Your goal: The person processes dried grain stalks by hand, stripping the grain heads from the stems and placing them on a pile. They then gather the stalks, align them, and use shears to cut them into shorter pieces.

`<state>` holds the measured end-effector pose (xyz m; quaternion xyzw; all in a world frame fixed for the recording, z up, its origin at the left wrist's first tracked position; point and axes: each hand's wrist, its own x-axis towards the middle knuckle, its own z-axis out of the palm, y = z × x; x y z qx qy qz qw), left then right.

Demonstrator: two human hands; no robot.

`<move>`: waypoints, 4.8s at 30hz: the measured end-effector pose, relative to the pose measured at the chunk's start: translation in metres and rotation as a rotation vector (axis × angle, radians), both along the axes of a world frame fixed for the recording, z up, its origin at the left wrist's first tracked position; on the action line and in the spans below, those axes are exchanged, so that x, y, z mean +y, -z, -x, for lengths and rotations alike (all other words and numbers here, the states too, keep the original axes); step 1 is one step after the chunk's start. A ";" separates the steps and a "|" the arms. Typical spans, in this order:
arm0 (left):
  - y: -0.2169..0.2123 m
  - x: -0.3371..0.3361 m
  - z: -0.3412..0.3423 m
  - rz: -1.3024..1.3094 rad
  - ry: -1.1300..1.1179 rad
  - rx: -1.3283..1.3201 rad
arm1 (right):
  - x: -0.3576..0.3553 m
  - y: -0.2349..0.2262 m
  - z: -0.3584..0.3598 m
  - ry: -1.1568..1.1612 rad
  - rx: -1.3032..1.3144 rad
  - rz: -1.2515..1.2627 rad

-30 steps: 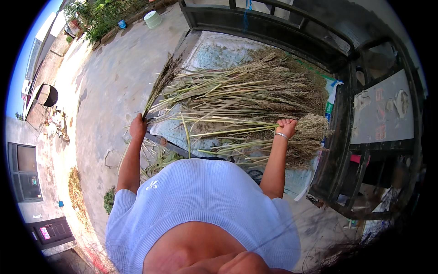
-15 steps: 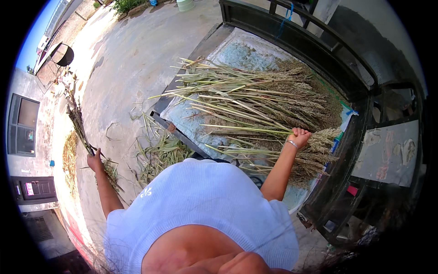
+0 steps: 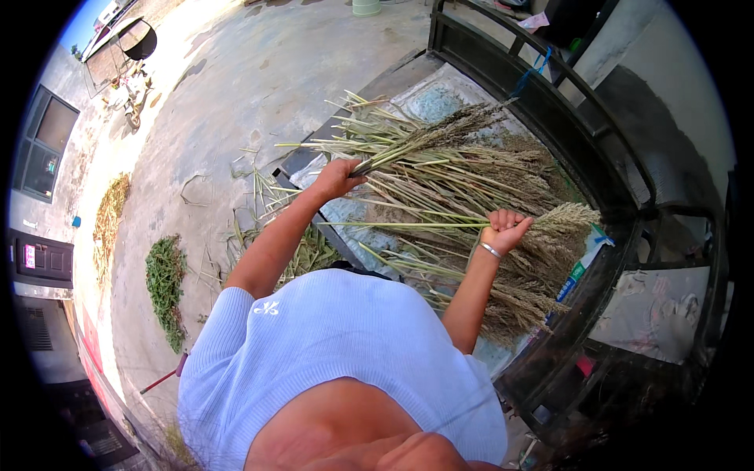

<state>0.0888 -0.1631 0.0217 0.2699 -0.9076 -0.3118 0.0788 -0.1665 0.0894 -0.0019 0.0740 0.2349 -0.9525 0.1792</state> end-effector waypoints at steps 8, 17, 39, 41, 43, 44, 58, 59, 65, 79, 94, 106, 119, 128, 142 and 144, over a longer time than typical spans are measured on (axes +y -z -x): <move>0.027 0.017 0.023 0.089 0.104 0.038 | 0.042 -0.006 0.004 0.065 -0.006 0.022; -0.007 0.032 0.004 -0.789 0.038 -0.023 | 0.046 0.047 0.025 -0.040 -0.092 0.064; 0.049 0.029 0.014 -0.527 0.117 -0.319 | 0.054 0.077 0.035 -0.048 -0.099 -0.033; 0.059 0.029 0.008 -0.481 0.321 -0.337 | 0.057 0.089 0.035 -0.033 -0.162 -0.071; 0.048 0.044 0.004 -0.893 0.225 -0.397 | 0.069 0.108 0.038 -0.023 -0.239 -0.083; 0.036 0.051 0.002 -1.023 0.197 -0.391 | 0.072 0.120 0.039 -0.026 -0.282 -0.080; 0.047 0.065 -0.015 -0.958 -0.172 -0.192 | 0.074 0.125 0.027 -0.286 -0.335 -0.066; 0.051 0.067 -0.014 -0.986 -0.137 -0.213 | 0.074 0.132 0.030 -0.218 -0.376 -0.029; 0.047 0.099 -0.004 -1.148 -0.058 -0.418 | 0.094 0.198 0.030 0.050 -0.585 -0.060; 0.114 0.087 0.003 -1.006 -0.301 -0.321 | 0.252 0.278 -0.098 0.356 -0.329 -1.381; 0.081 0.077 0.033 -1.065 -0.274 -0.264 | 0.234 0.321 -0.154 -0.475 -1.075 -1.808; 0.084 0.055 0.042 -1.066 -0.073 -0.271 | 0.189 0.344 -0.194 -0.020 -1.038 -1.887; 0.095 0.014 0.051 -1.247 -0.075 -0.399 | 0.201 0.145 -0.252 0.173 -0.278 -0.150; 0.120 0.011 0.058 -1.280 -0.045 -0.346 | 0.130 0.078 -0.267 -0.109 -0.358 0.171; 0.120 0.013 0.056 -1.277 -0.074 -0.258 | 0.071 0.092 -0.216 -0.830 0.142 -0.446; 0.116 0.017 0.057 -1.230 -0.087 -0.263 | 0.061 0.113 -0.210 -0.883 0.220 -0.500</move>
